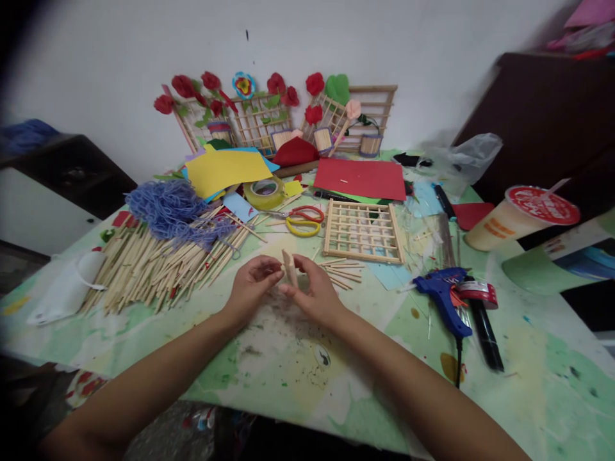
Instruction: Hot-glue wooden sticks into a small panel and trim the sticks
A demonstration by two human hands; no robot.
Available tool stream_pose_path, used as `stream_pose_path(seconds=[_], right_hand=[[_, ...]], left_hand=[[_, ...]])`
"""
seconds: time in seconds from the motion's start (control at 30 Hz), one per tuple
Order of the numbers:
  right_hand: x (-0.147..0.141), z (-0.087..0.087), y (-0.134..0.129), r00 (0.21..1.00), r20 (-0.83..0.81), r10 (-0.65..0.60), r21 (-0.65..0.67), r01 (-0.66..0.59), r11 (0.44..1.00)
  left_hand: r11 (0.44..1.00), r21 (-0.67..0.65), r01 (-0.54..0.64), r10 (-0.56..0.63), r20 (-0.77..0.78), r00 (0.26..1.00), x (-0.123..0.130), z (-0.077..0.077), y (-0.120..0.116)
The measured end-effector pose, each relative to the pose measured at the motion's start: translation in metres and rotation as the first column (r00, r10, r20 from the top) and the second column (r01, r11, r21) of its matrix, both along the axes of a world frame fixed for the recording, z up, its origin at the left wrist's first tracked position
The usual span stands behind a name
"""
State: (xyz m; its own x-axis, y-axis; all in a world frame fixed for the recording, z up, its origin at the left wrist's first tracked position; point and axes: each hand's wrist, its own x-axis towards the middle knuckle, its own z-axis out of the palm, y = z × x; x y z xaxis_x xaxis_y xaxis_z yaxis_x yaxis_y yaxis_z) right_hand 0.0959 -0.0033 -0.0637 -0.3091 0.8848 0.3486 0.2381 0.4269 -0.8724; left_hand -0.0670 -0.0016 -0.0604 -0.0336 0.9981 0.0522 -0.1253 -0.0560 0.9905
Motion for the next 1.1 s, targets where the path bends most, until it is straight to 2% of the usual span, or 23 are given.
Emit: stream_pose_path(seconds=[0.17,0.43,0.53,0.7,0.87,1.1], right_hand=[[-0.001,0.002,0.002,0.998,0.061,-0.005,-0.056,0.008,0.998],[-0.002,-0.001,0.002,0.998,-0.066,0.004,-0.153,-0.015,0.988],[-0.003,-0.002,0.003,0.990,-0.139,-0.033,-0.206,0.004,0.978],[-0.002,-0.005,0.006,0.971,-0.197,-0.133,-0.270,0.077,0.960],[-0.001,-0.009,0.010,0.970,-0.123,-0.208,-0.236,0.175,0.956],[0.000,-0.008,0.010,0.972,-0.058,-0.226,-0.184,0.212,0.960]], left_hand=[[1.000,0.016,-0.005,0.007,-0.099,0.995,-0.001,0.001,0.000],[0.997,-0.032,0.076,-0.078,-0.043,0.996,0.001,0.004,-0.002],[0.987,-0.041,0.152,-0.153,-0.016,0.988,0.000,0.003,-0.003],[0.974,0.026,0.225,-0.218,-0.161,0.963,-0.003,-0.002,-0.005],[0.959,0.065,0.277,-0.253,-0.250,0.935,-0.003,-0.006,-0.007],[0.958,0.083,0.274,-0.242,-0.277,0.930,-0.004,-0.009,-0.010]])
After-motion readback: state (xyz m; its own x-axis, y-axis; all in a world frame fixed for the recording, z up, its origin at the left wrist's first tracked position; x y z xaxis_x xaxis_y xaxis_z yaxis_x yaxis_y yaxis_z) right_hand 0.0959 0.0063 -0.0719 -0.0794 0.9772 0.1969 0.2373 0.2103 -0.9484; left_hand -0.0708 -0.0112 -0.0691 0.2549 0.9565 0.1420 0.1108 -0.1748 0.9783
